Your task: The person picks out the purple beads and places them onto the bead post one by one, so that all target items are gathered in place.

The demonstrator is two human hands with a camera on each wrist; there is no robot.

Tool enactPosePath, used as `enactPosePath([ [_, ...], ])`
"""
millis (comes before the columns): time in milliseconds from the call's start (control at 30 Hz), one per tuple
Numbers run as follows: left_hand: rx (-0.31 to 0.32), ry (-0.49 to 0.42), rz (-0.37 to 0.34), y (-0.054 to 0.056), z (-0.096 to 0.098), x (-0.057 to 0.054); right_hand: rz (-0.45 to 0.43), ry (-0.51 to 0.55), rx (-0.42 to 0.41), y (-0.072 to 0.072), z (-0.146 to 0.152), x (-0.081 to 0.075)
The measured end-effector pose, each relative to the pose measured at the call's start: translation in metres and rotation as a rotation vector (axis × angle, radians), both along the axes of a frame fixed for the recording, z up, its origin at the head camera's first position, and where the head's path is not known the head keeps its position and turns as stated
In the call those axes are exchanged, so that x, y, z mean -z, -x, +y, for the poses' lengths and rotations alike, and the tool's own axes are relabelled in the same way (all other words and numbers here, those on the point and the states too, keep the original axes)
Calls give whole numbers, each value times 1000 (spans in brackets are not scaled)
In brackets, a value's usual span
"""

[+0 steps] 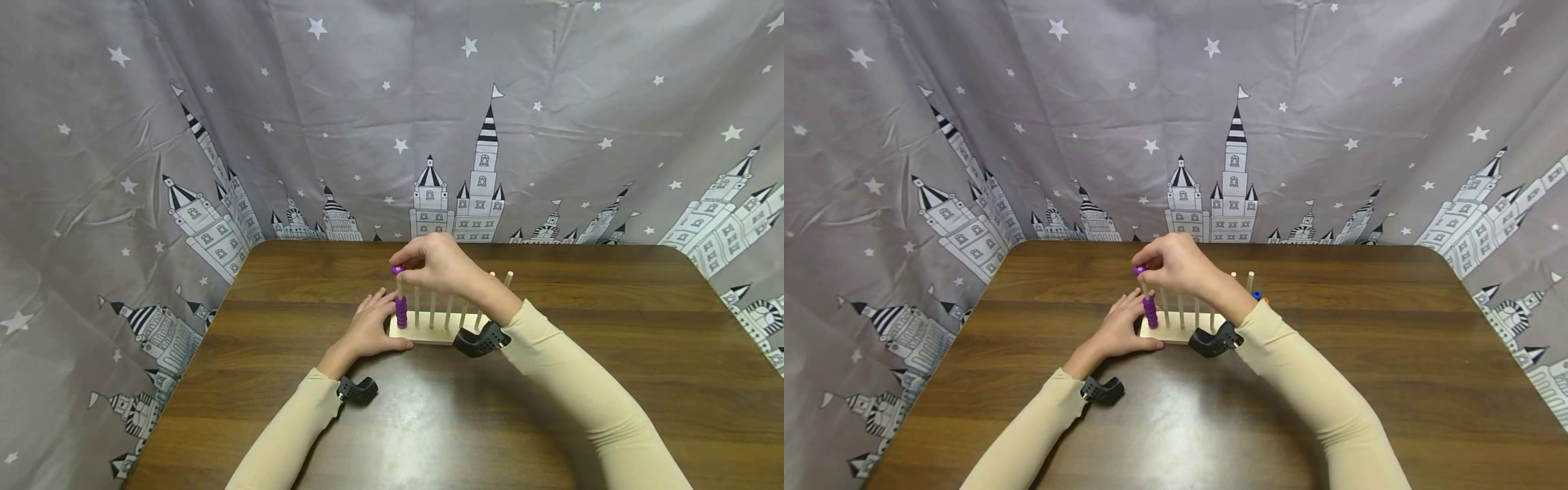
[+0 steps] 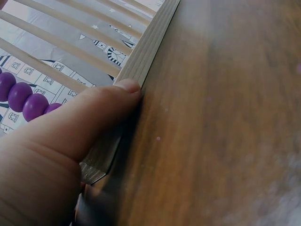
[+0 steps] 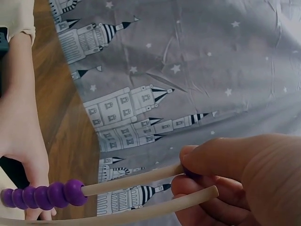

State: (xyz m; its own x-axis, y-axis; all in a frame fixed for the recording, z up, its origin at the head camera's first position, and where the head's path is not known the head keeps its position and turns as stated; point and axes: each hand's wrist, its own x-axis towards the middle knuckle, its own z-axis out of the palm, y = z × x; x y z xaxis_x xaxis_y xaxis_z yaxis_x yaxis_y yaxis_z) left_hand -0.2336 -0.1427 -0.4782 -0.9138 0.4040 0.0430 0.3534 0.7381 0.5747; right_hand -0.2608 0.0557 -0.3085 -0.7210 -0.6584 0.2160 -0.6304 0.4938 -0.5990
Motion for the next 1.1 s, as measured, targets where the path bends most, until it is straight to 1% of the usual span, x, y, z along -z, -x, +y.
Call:
enactPosePath([
  [133, -2, -1, 3, 0, 0, 1, 8, -4, -1, 0, 0, 1],
  [400, 1, 9, 8, 1, 0, 1, 29, 5, 31, -1, -1, 1],
  [600, 5, 6, 10, 0, 0, 0, 48, 12, 30, -2, -1, 1],
  [967, 9, 18, 17, 1, -2, 2, 48, 17, 36, -2, -1, 1],
  [1100, 7, 20, 20, 1, -2, 3, 51, 52, 61, -2, 1, 1],
])
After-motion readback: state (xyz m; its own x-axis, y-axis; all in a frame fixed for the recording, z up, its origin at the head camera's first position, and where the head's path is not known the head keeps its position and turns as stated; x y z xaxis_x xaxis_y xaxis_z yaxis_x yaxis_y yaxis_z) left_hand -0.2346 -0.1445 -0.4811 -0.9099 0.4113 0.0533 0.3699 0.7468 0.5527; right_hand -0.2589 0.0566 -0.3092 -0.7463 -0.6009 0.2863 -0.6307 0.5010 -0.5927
